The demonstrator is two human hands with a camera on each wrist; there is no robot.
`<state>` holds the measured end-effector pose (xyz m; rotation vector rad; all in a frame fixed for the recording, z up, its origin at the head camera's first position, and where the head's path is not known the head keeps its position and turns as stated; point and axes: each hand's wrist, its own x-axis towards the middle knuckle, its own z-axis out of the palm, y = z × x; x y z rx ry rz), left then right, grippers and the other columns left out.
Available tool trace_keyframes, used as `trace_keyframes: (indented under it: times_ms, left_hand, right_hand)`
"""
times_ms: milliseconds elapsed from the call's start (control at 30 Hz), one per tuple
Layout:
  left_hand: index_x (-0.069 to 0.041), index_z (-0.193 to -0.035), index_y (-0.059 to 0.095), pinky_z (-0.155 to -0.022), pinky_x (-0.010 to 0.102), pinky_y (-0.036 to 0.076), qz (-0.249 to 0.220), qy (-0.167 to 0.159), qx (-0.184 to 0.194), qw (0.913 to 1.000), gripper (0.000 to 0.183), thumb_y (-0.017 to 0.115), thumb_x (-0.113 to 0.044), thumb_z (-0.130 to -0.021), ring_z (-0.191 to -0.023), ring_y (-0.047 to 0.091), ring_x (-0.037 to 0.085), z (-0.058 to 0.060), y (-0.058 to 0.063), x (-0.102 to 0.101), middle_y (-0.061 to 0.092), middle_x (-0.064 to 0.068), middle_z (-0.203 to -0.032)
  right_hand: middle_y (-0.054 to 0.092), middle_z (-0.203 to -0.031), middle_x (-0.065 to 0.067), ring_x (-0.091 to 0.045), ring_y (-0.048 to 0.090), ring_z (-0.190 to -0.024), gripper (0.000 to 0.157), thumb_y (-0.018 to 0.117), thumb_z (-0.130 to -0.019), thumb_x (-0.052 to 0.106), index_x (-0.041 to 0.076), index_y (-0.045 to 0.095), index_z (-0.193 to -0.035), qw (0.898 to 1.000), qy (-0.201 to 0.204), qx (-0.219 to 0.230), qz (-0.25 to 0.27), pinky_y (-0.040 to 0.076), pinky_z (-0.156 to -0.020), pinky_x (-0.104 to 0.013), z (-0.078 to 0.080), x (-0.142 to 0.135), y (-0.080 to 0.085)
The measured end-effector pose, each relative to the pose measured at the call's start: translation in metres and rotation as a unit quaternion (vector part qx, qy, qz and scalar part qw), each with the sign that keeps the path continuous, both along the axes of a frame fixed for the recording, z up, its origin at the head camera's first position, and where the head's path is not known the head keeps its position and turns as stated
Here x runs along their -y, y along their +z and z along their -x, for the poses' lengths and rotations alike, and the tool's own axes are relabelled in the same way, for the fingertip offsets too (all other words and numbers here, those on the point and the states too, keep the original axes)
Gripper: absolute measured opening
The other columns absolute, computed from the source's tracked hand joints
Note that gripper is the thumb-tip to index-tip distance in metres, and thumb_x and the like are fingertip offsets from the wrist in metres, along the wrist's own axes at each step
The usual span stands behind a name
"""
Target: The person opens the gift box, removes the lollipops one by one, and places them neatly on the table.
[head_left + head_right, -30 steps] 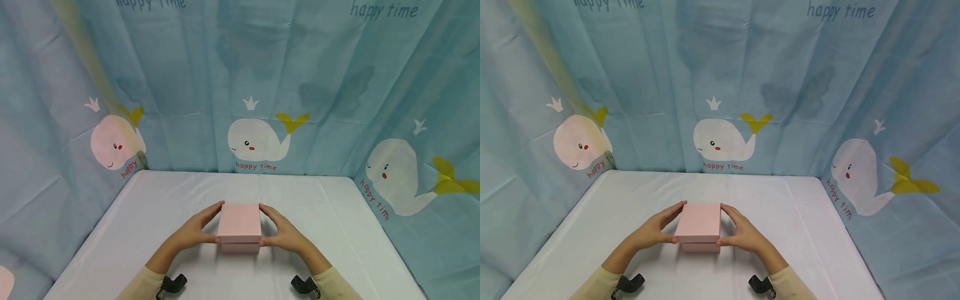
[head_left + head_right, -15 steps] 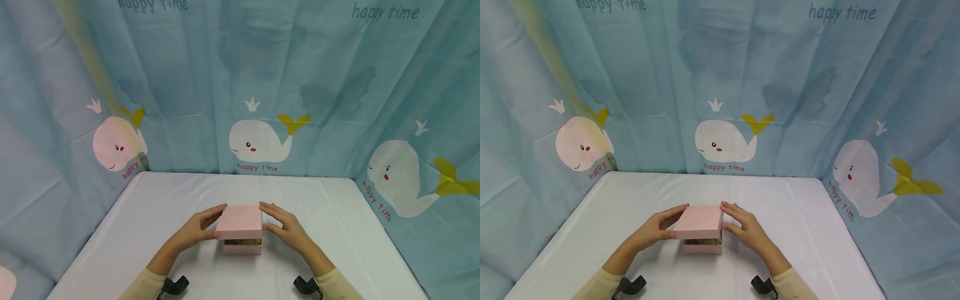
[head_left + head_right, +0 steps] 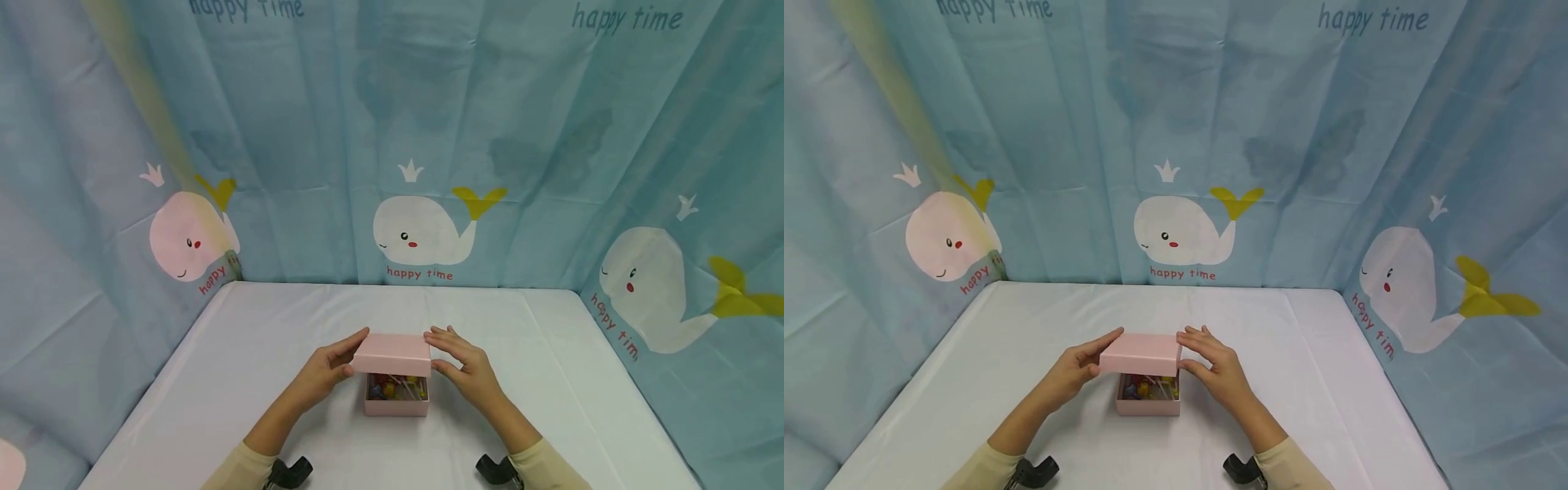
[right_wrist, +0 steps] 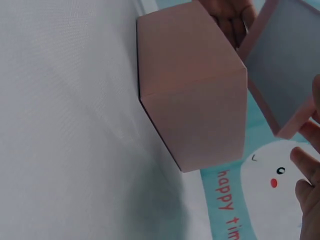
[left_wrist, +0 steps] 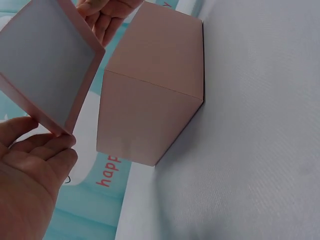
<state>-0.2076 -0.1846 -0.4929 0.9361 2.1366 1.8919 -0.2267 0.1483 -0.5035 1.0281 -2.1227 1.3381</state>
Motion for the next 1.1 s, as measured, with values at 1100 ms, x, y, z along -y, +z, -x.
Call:
trace_keyframes:
  times_ms: [1100]
  left_hand:
    - [-0.008, -0.123, 0.075, -0.097, 0.026, 0.057, -0.081, 0.221, 0.024, 0.9715, 0.029, 0.073, -0.017, -0.096, -0.118, 0.069, 0.015, -0.014, -0.004, -0.036, 0.073, 0.008, -0.125]
  right_hand:
    - [0.075, -0.110, -0.008, -0.012, 0.073, -0.100, 0.017, 0.073, -0.094, 0.004, 0.009, 0.072, -0.111, 0.975, -0.083, 0.134, 0.159, 0.061, -0.083, -0.021, -0.019, 0.017, 0.005]
